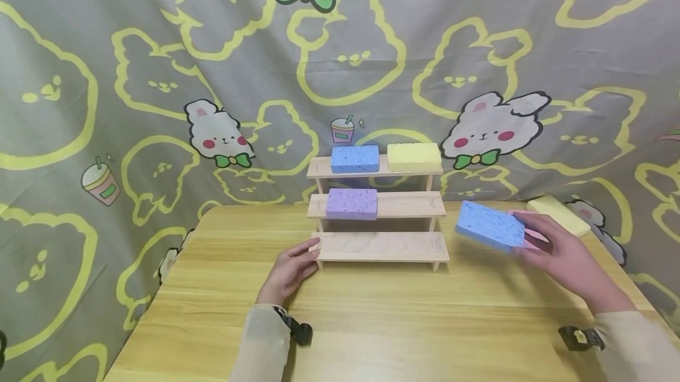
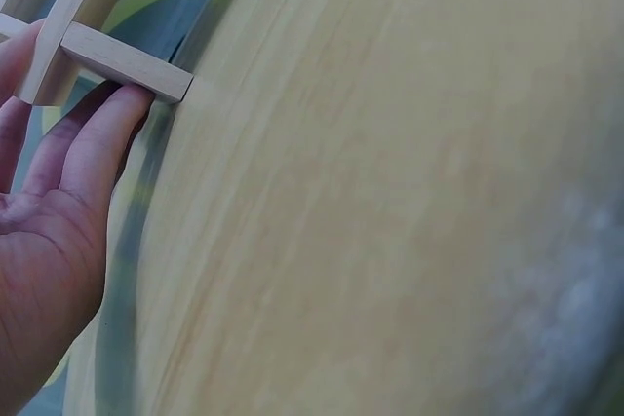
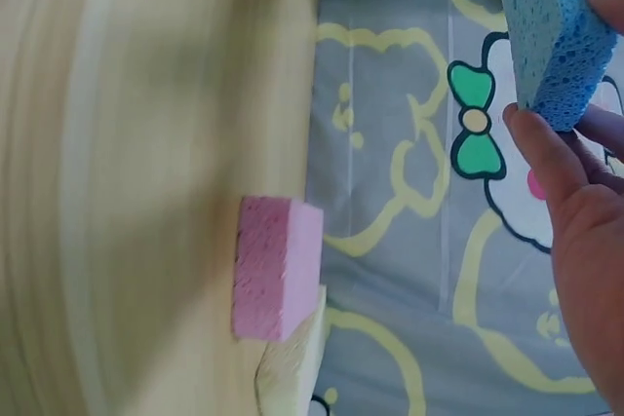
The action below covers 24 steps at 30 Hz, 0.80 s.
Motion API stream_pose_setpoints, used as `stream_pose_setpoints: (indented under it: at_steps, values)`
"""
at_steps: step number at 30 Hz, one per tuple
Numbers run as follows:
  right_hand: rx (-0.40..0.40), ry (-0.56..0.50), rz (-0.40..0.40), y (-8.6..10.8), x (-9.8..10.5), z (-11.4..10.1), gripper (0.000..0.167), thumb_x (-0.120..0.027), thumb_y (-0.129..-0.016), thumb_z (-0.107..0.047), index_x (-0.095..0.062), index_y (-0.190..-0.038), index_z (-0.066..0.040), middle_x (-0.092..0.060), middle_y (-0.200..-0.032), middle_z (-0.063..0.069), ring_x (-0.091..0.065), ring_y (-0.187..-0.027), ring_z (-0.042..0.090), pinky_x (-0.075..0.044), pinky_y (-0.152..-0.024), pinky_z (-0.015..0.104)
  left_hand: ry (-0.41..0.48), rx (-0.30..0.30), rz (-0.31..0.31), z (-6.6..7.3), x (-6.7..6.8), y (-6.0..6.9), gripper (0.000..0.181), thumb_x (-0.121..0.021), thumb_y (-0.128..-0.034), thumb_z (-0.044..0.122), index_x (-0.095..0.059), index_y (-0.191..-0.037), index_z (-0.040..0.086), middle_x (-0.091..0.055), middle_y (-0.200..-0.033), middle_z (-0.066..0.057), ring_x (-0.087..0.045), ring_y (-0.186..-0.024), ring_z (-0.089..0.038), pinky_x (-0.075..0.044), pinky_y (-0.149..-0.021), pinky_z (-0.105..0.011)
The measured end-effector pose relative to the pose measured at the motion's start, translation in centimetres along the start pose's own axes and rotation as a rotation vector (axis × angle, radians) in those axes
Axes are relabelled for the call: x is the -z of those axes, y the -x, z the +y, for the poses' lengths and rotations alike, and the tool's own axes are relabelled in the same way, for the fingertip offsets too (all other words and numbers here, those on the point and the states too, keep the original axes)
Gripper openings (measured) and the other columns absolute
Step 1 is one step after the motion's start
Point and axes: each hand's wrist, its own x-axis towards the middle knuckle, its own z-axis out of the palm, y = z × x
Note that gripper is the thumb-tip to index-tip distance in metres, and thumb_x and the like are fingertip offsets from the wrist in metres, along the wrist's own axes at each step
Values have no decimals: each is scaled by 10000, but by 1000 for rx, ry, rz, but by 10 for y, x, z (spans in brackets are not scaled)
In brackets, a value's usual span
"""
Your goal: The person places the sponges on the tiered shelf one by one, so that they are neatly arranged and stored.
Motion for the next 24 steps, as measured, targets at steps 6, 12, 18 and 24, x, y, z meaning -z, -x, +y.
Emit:
stream_pose_setpoints:
  at_steps: [6, 12, 18, 24]
  values:
    - [51, -17, 3, -10, -7, -6, 598, -741, -816, 96, -489, -1359, 108, -455, -1305, 103, -457, -1146, -46, -392, -914, 68, -1, 5, 2, -1, 1, 0, 445, -705, -893, 22, -597, -1323, -18, -427, -1481, -174, -621, -1088, -235, -515, -922, -389]
    - [79, -9, -16, -18, -12, -12, 599, -754, -812, 79, -498, -1352, 111, -459, -1317, 143, -459, -1150, -23, -387, -924, 68, -9, 8, 5, -1, 1, 0, 447, -707, -893, 27, -598, -1325, -13, -426, -1481, -172, -618, -1089, -230, -515, -923, -388]
    - [87, 8, -57, -26, -16, -23, 618, -772, -816, 32, -505, -1370, 85, -462, -1318, 176, -457, -1147, -88, -380, -927, 67, -12, 9, 5, -1, 2, 0, 429, -715, -889, 34, -621, -1306, 2, -398, -1503, -168, -615, -1088, -218, -518, -919, -379]
    - [97, -4, -90, -36, -23, -30, 618, -775, -830, -5, -498, -1373, 94, -469, -1357, 233, -475, -1143, -97, -394, -926, 84, 1, 18, 7, 0, 1, -1, 435, -716, -883, 20, -620, -1307, 0, -408, -1500, -149, -615, -1090, -218, -518, -919, -382]
